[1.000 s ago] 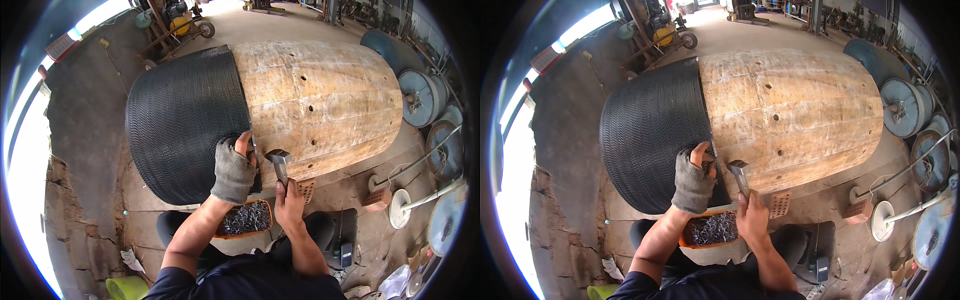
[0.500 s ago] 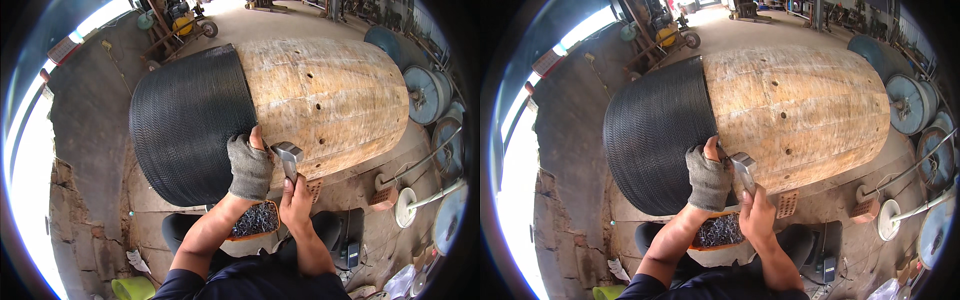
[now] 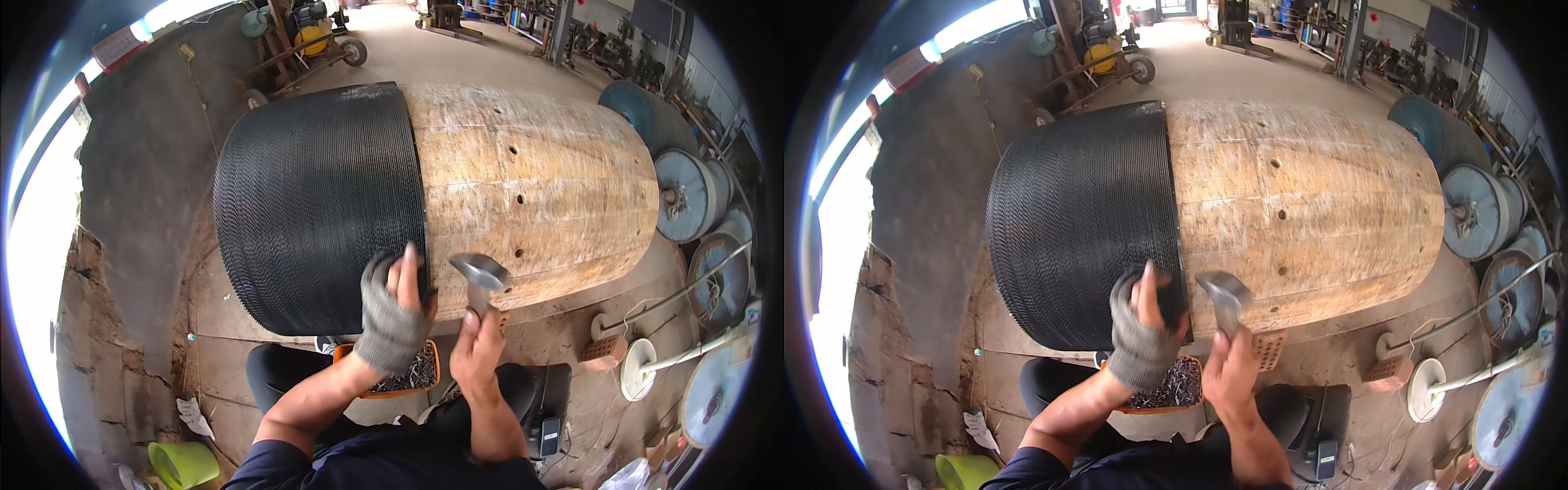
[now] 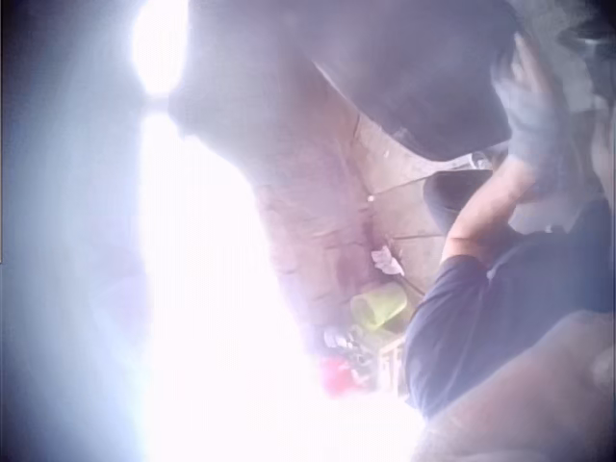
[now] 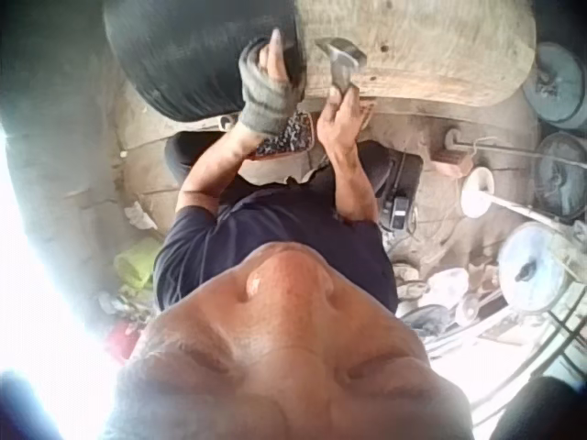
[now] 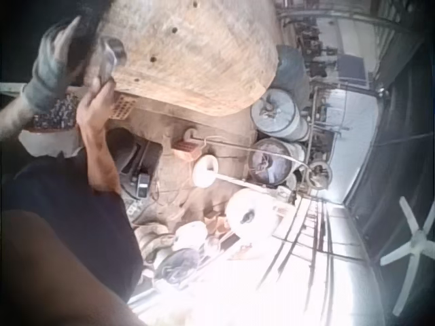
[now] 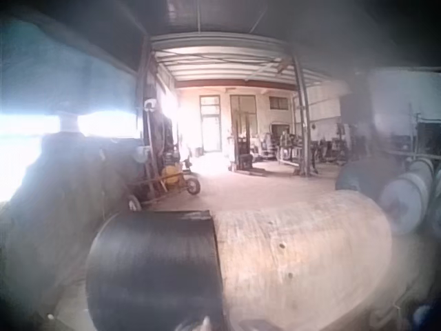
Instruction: The person repeatedly picks up nails from a container and hammers them into a black mat attached to a wooden boat hull. The person works along the edge of the mat, securing it to the hull with a hammer.
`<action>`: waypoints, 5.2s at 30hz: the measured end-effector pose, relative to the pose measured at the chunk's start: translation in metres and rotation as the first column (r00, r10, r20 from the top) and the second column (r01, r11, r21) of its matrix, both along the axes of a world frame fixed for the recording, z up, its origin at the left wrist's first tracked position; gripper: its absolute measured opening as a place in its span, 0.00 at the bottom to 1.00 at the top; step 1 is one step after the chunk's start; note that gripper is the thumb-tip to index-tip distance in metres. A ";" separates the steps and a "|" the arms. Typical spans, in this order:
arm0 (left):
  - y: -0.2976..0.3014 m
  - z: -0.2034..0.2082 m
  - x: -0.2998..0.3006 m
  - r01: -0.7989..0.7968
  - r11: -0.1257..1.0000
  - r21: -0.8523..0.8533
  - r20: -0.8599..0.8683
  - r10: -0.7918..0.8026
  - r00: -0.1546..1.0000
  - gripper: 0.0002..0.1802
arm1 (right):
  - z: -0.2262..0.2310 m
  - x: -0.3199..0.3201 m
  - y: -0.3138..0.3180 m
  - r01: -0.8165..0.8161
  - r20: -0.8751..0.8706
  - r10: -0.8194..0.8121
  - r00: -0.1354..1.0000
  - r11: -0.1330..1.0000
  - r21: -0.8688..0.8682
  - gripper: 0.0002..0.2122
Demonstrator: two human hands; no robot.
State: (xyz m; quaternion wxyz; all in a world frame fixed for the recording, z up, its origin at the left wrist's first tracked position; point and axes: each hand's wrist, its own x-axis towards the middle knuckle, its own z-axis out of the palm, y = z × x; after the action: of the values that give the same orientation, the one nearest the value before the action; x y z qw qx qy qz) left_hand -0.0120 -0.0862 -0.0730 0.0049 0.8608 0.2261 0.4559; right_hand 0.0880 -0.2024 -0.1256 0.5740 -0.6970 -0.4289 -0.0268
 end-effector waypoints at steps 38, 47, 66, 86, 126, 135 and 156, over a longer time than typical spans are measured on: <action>-0.029 -0.078 -0.054 0.274 0.915 -0.297 -0.246 -0.350 0.904 0.14 | -0.001 -0.002 0.016 -0.040 0.054 0.054 0.997 0.971 -0.238 0.11; 0.090 0.017 -0.038 0.118 0.932 0.344 0.000 -0.125 0.992 0.30 | 0.007 -0.002 0.023 0.133 0.228 -0.084 0.970 0.968 -0.211 0.07; 0.118 0.027 -0.028 -0.070 0.930 0.360 0.028 0.064 0.998 0.27 | -0.006 -0.007 0.033 -0.007 0.136 -0.055 0.989 0.908 0.418 0.15; 0.141 0.046 -0.011 -0.300 0.882 0.363 0.027 0.312 0.950 0.25 | 0.000 0.001 0.031 -0.043 0.203 0.015 0.979 0.990 0.138 0.14; -0.001 -0.013 -0.005 0.029 0.996 0.081 -0.018 -0.027 0.999 0.50 | 0.011 -0.006 0.004 0.095 0.067 -0.119 0.991 0.953 0.287 0.06; -0.047 -0.132 -0.065 0.092 0.935 -0.344 -0.616 -0.298 0.729 0.13 | -0.018 -0.007 0.005 -0.064 -0.053 0.078 0.996 0.973 0.220 0.12; -0.041 -0.108 -0.066 0.260 0.924 -0.280 -0.543 -0.376 0.751 0.11 | -0.005 -0.014 -0.007 -0.112 -0.197 0.157 0.968 0.969 0.221 0.12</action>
State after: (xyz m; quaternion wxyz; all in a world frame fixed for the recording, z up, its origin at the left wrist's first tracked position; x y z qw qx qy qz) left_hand -0.0785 -0.1269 -0.1807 0.0932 0.9803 0.1078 0.1365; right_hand 0.0738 -0.2097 -0.1310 0.6869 -0.6010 -0.4064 0.0422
